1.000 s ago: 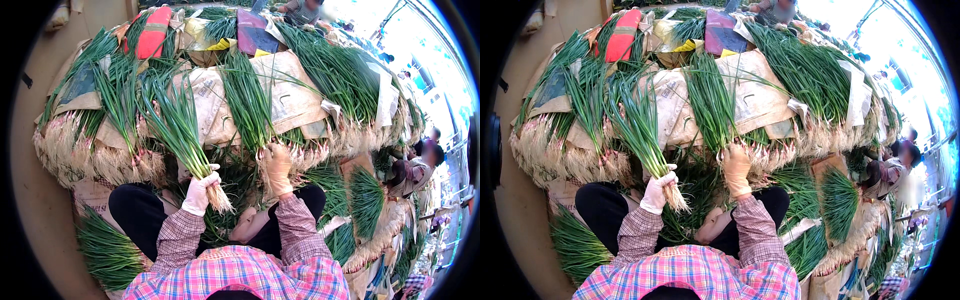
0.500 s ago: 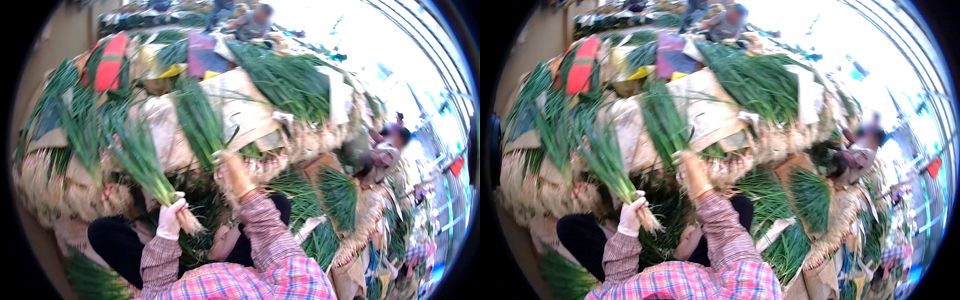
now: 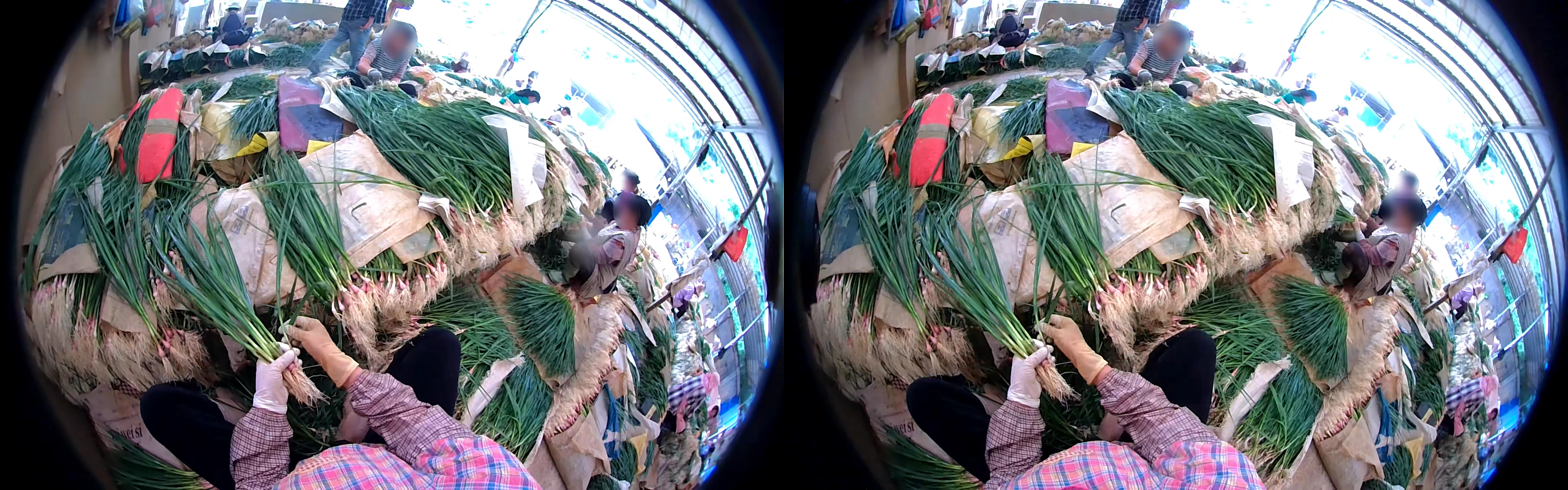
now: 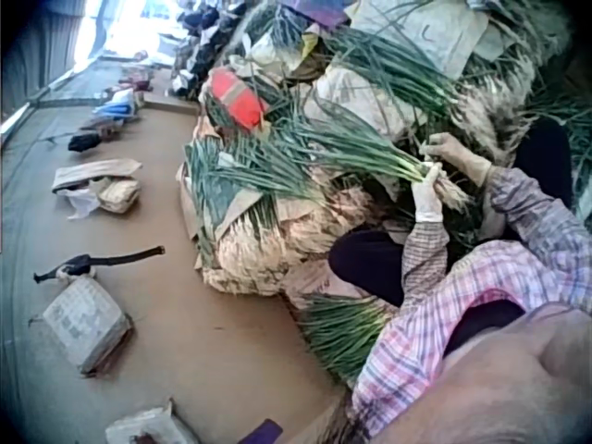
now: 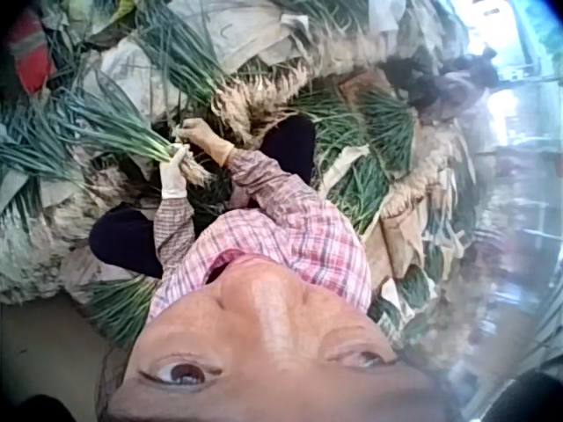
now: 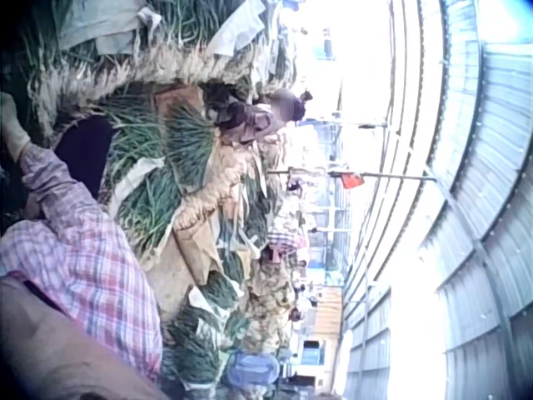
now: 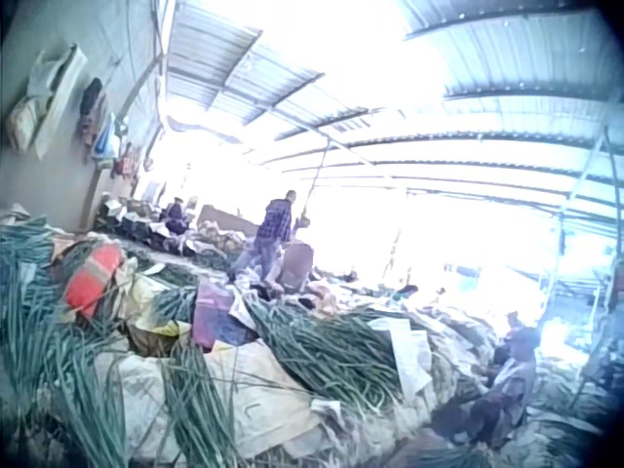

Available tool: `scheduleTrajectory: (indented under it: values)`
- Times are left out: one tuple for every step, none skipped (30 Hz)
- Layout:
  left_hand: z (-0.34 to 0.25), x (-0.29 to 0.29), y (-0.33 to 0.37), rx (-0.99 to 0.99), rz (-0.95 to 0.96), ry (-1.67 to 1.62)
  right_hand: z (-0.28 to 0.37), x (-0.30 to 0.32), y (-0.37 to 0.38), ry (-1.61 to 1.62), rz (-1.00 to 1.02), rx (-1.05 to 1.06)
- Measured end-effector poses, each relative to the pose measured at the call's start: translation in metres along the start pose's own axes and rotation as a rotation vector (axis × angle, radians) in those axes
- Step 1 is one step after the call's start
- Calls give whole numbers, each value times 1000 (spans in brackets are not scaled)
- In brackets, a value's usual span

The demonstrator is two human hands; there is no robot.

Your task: The person cleans green onions by hand, peeling off the outer skin of the bulbs one bundle at a time and placing the cleaned onions on a nearby pile.

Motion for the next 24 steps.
scheduleTrajectory:
  values:
    - [-1,-1,0,6,19,-12,-4,-3,2,111,-13,-20]
    - [-3,-3,-2,15,36,-24,-10,-5,3,226,-26,-42]
    - [-4,-3,-3,25,51,-35,-15,-3,5,372,-76,-65]
    - [-1,-2,-3,24,84,-25,-22,0,8,518,-125,-90]
    - [-2,-7,-3,-2,103,-45,-28,7,11,356,-134,-102]
    - [-3,-15,-3,-26,127,-63,-40,18,15,195,-147,-110]
    - [-2,-30,0,-51,154,-104,-74,43,16,-209,-67,-102]
    - [-3,-45,1,-83,176,-148,-100,60,13,-617,20,-109]
    - [-20,-36,-8,-162,143,-157,-84,14,-2,-644,175,-115]
    - [-42,-34,-18,-268,141,-139,-78,-2,-5,-742,224,-129]
    - [-51,-31,-23,-316,157,-174,-41,-5,-18,-804,75,36]
    - [-60,-27,-26,-368,172,-209,-2,-2,-26,-861,-72,203]
    - [-61,-31,-23,-345,232,-224,26,19,-39,-930,-320,347]
    - [-57,-23,-23,-280,121,-196,46,30,-40,-962,-494,213]
    - [-43,-7,-15,-234,63,-147,89,35,-58,-1336,-721,283]
    - [-30,-11,-9,-162,-16,-83,101,53,-71,-1364,-836,372]
    - [-15,-6,-3,-108,1,-75,90,78,-69,-1345,-836,270]
    - [-1,1,3,-89,30,-81,79,97,-64,-1336,-829,181]
    - [1,-4,3,-78,42,-124,72,112,-62,-1187,-745,88]
    - [-2,-7,3,-88,52,-159,65,121,-53,-1036,-653,15]
    - [-9,-5,-2,-116,43,-146,63,116,-37,-518,-463,77]
    - [-16,-1,-7,-141,36,-131,58,108,-34,-1,-334,116]
    - [-15,6,-8,-159,28,-141,66,86,-38,265,-293,114]
    - [-14,8,-8,-150,11,-138,72,69,-42,530,-267,116]
Point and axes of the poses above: each hand's wrist, its own y-axis towards the middle knuckle, its own x-axis out of the back of the hand, z = x × y, the point moved 7 cm from there along y, towards the middle knuckle, and after that the axes turned 15 degrees about z, right-handed, at the moved point
